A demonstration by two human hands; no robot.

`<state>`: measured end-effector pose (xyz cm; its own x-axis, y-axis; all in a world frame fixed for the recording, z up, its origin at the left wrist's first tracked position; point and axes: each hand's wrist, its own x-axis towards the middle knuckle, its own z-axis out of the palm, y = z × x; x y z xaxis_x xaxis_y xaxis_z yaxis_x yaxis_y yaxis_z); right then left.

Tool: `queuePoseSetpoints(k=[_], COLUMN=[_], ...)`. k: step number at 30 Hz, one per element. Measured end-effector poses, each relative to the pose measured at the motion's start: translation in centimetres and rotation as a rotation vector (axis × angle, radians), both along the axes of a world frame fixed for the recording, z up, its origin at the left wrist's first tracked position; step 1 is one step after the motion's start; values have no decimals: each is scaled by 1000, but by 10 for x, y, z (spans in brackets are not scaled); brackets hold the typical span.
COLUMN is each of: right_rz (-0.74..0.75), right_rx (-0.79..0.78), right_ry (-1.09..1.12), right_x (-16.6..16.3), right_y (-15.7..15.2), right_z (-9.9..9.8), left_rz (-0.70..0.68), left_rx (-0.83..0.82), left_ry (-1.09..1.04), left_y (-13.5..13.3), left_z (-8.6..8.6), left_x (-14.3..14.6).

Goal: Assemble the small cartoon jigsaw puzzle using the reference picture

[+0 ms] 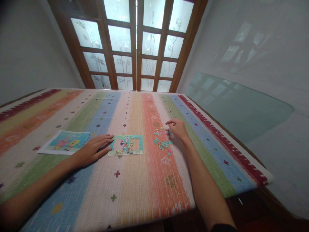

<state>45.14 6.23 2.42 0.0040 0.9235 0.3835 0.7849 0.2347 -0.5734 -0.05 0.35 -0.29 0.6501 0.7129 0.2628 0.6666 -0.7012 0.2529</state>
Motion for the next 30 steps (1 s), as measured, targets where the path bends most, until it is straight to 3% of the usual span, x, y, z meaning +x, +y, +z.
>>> queuePoseSetpoints(k=[7,12,16,20,25,30], right_rz=[214,221,216,331,472,574], right_rx=[-38,-55,-176,-297,-350,-440], right_ry=[-238,-339,-162,184,396,509], right_x=[-25,-32,-27,-34,-66,-99], right_y=[0,1,1,-6,-20,-34], right_z=[-19,-19,-11,-2,6,2], left_rz=[6,3,3,-1,1,4], left_rx=[9,11,16,23,17,11], left_ry=[-2,-2,4,3,6,6], left_y=[0,0,0,0,0,0], left_z=[-1,0,0,-1,-2,-1], left_x=[0,0,0,0,-1,-1])
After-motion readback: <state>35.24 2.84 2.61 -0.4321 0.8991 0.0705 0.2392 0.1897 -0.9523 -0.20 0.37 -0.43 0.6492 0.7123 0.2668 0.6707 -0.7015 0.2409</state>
